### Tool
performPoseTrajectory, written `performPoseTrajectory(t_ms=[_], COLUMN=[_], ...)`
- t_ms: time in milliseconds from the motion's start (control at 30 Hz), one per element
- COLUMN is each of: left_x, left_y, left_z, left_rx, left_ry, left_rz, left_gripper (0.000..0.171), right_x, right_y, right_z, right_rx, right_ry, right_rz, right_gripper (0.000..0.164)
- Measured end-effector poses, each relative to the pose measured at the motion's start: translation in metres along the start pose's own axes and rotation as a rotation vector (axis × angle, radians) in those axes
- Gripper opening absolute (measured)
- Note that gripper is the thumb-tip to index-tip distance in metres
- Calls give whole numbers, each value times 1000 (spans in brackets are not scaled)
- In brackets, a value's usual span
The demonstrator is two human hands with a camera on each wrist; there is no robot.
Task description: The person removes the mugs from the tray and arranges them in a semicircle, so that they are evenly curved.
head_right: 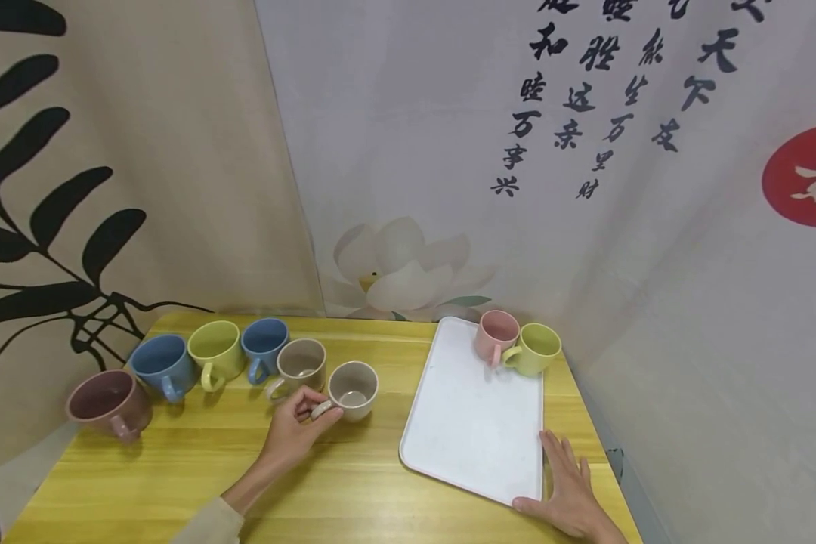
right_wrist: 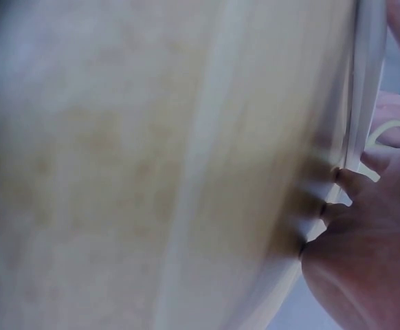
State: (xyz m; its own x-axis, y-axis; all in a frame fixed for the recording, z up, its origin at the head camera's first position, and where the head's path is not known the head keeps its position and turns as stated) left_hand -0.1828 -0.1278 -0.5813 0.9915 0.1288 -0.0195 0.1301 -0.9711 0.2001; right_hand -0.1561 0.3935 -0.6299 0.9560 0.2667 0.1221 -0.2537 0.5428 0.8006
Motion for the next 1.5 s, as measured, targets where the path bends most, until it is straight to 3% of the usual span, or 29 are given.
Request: performPoseTrajectory(t_ms=[267,500,1500], left_x=[8,11,13], left_y=[24,36,50], left_z=[15,21,30], left_rx=[29,34,91], left_ry=[4,6,9], left_rz=[-9,7,47], left_gripper=[29,27,29], right_x=[1,2,1], right_y=[1,1,1], right_z=[3,4,3], right_rx=[0,-7,-2], right_ry=[9,35,15], right_rz=[-9,-26,-8], right_gripper=[132,132,133])
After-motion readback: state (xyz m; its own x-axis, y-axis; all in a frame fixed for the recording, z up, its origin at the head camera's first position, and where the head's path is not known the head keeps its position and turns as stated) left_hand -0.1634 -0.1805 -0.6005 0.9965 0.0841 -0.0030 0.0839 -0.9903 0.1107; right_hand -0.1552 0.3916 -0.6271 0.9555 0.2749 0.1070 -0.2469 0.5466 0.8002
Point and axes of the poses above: each hand's wrist, its own x-axis away from the middle knuckle, its own y-axis out of the back of the hand, z = x × y, the point moved 5 cm from there along -x, towards the middle knuckle, and after that the axes turned 4 degrees about y, right-handed, at the moved point
